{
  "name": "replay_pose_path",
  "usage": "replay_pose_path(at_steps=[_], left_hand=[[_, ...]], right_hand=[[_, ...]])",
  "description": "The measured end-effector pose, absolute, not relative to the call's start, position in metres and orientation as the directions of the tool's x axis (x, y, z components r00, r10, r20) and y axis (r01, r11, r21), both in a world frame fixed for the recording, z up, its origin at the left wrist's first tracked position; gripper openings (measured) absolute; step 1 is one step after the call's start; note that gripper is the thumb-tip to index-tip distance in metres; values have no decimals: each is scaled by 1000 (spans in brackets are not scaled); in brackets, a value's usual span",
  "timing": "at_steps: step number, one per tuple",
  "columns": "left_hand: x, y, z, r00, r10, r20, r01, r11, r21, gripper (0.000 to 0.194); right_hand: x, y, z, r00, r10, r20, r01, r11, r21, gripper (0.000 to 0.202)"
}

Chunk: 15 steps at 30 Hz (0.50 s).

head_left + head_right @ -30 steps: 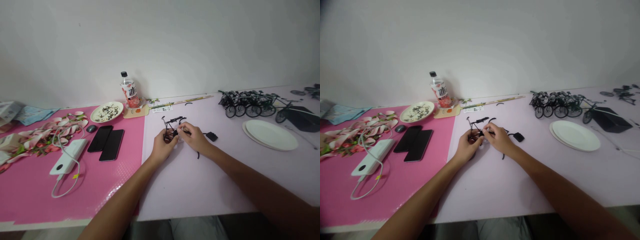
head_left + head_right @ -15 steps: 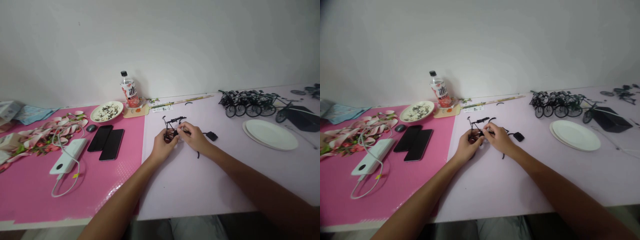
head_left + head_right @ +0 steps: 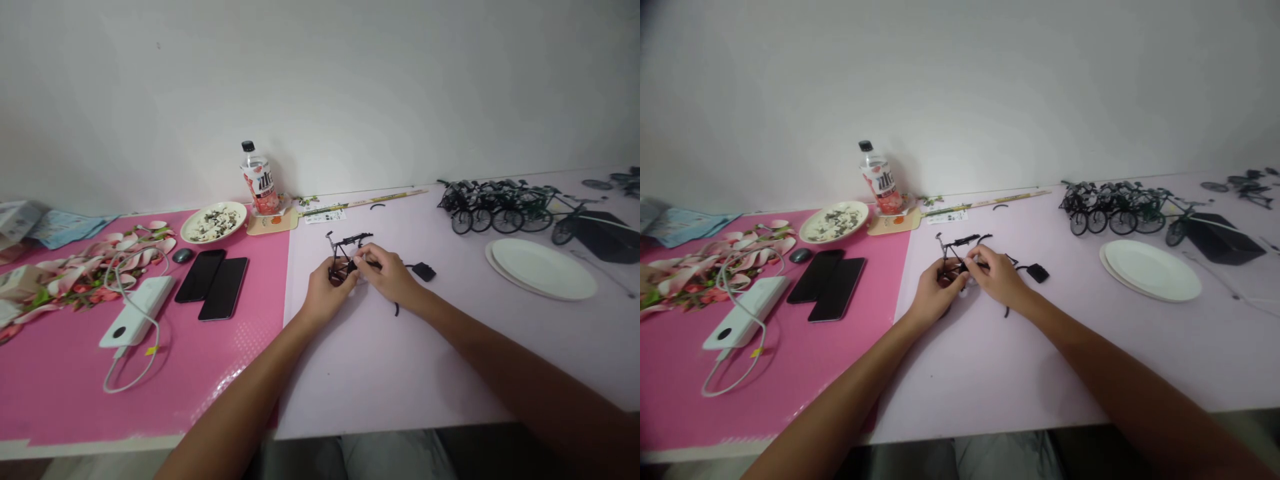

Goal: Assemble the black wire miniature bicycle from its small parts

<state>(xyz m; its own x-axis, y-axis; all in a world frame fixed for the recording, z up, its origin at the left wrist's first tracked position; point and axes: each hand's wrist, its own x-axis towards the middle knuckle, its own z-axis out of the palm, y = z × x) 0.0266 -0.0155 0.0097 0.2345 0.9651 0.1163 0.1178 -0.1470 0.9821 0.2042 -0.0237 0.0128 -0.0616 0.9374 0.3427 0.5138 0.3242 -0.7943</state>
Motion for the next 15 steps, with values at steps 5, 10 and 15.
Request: replay_pose_path(at_steps=[5,10,15], left_hand=[[27,-16,11,239,965,109,124,-142,982,30],[27,-15,10,236,967,100,123,-131,984,32],[28,-16,12,221,970,99,118,-128,985,32]], right_hand=[[205,-23,11,-71,935,347,524,331,-785,21],[206,-23,16,-72,928,366,516,349,-782,25],[206,-24,18,-55,932,357,501,336,-798,25]])
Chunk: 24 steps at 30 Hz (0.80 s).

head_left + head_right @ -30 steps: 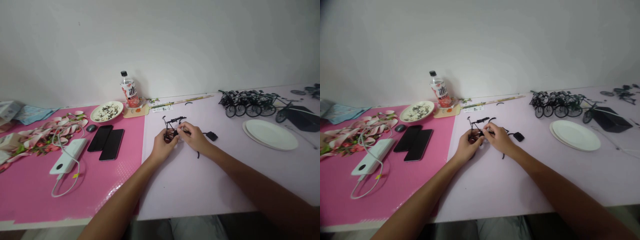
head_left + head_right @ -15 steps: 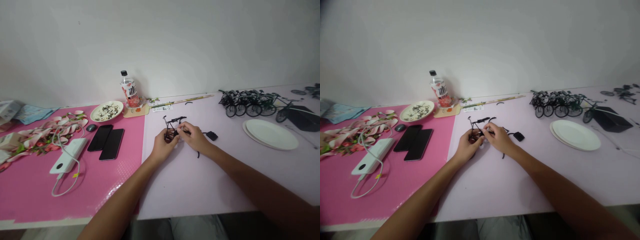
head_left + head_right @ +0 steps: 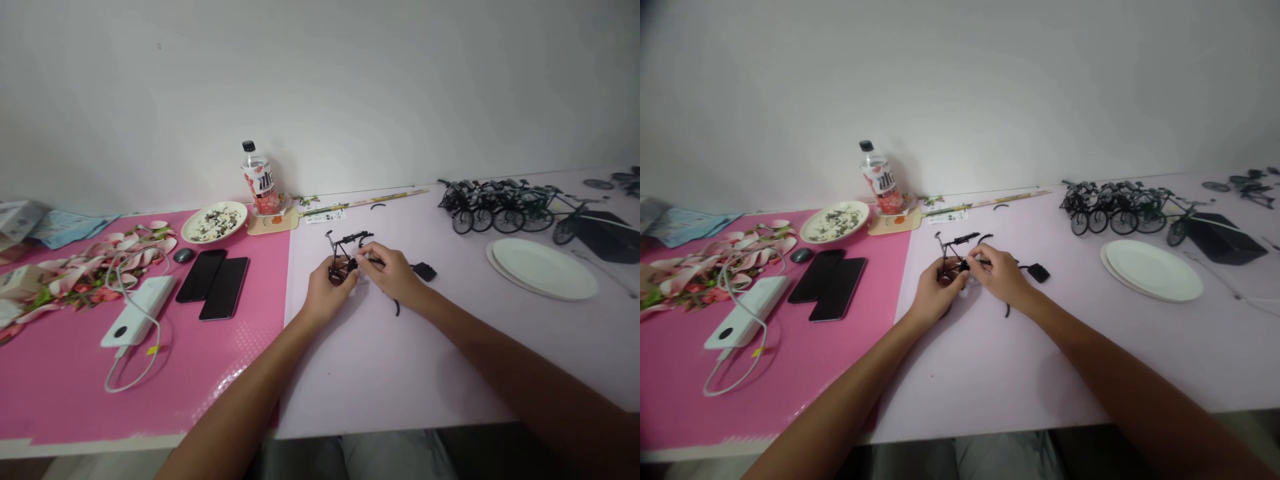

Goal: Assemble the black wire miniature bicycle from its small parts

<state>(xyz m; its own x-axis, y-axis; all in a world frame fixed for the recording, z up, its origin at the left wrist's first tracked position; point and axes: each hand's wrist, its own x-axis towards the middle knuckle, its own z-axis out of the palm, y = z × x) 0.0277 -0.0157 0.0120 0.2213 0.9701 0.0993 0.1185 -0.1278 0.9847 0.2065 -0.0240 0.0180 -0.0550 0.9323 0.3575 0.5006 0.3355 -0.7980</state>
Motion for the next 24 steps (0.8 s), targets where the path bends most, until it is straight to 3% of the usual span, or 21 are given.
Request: replay_pose_path(at_steps=[17,24], left_hand=[[27,-16,14,168,974,153,68,-166,984,35],[25,-16,15,175,968,183,67,-197,978,34]], right_hand=[[202,-15,9,55,958,282,239,262,-935,31],[204,-11,9,66,967,247,212,228,-950,35]])
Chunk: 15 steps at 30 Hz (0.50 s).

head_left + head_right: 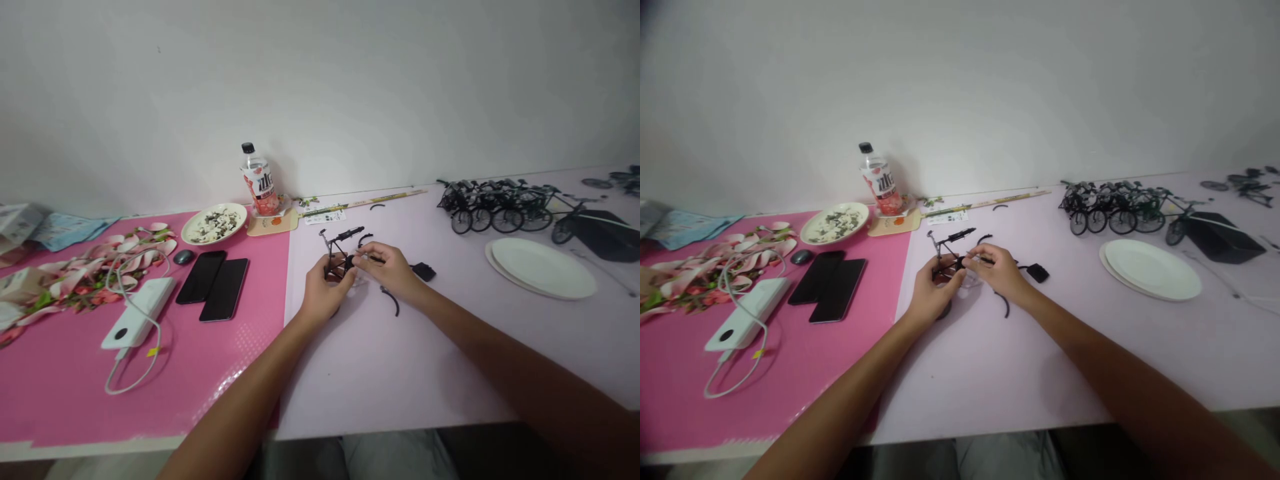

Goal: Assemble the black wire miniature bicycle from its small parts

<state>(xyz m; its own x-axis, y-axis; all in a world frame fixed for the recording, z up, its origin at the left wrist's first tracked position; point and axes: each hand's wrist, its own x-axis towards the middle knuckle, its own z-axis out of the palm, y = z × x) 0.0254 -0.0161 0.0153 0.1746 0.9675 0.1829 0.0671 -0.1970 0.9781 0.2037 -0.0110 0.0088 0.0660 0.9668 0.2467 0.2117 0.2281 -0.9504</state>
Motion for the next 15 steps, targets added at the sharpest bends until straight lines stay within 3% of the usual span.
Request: replay_pose_path(at_steps=[7,12,15], left_hand=[[25,-13,14,119,973,198,95,-210,973,35],[25,-14,14,92,974,208,117,-218,969,34],[25,-14,15,87,972,217,124,-227,966,34]], right_hand=[[203,-21,16,67,959,276,316,242,-917,35],[201,-23,15,-1,826,564,565,465,-681,23],[200,-22,14,-69,762,644,618,539,-572,18]])
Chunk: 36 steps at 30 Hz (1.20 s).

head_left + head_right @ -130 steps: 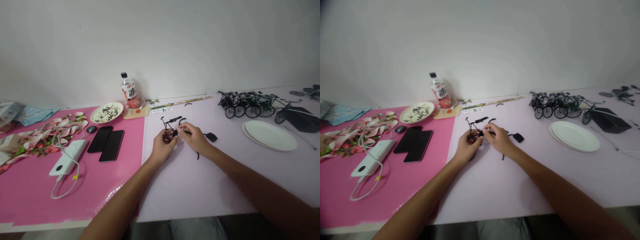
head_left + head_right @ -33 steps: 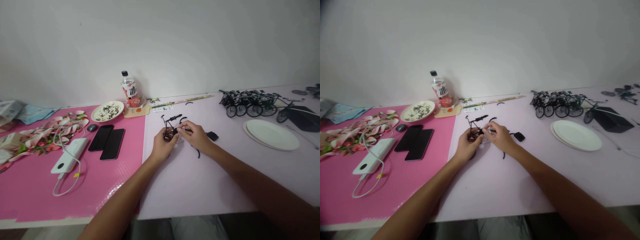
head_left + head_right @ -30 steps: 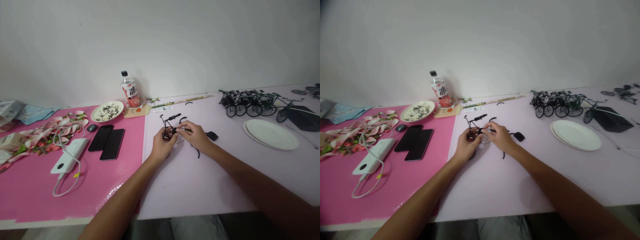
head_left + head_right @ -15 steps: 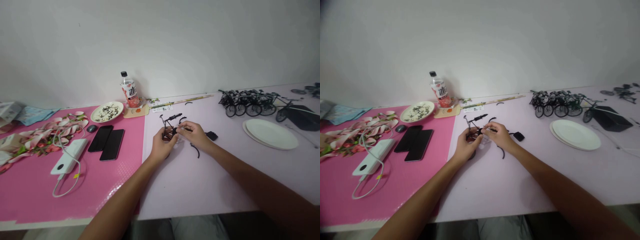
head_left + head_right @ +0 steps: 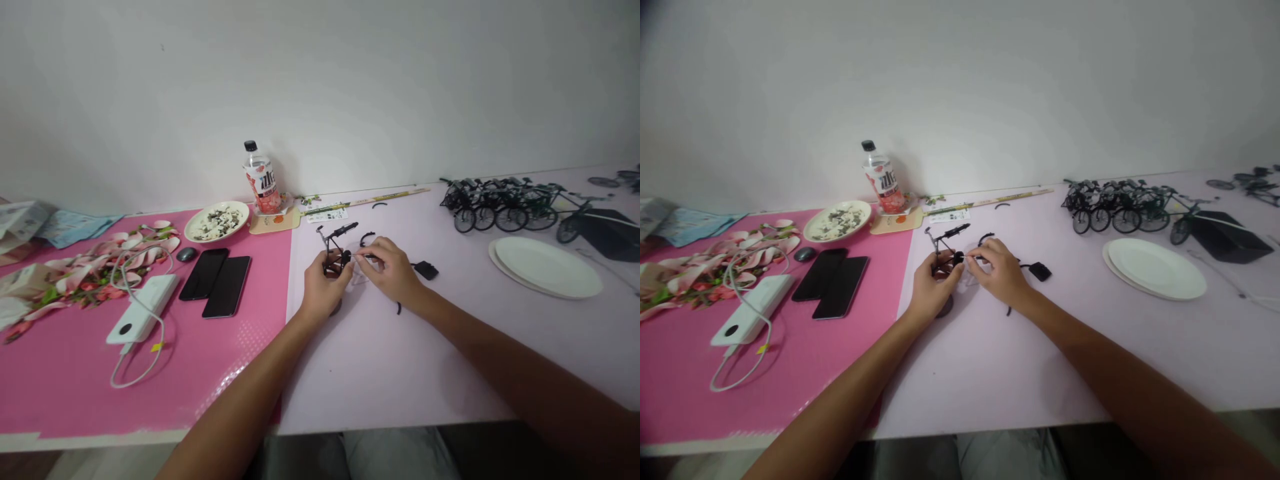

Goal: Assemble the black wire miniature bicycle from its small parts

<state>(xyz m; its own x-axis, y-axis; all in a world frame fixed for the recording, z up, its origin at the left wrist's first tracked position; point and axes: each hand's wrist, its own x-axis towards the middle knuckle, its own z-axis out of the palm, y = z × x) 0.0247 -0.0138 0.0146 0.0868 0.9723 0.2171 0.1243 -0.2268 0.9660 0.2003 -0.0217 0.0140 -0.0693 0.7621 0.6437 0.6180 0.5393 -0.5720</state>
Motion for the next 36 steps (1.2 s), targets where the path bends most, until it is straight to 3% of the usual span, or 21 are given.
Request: replay_pose_path(at_steps=[16,25,36], left_hand=[[25,-14,15,80,974,213,149,-223,963,34],[23,-13,15,89,969,232,181,-245,953,33],[21,-11,15,80,959,273,218,-284,934,30]], right_hand=[[202,-20,10,-98,715,693,670,562,-485,15],[197,-29,17,-213,730,649,833,484,-270,14],[199,-28,20,-271,768,580,862,462,-209,5]])
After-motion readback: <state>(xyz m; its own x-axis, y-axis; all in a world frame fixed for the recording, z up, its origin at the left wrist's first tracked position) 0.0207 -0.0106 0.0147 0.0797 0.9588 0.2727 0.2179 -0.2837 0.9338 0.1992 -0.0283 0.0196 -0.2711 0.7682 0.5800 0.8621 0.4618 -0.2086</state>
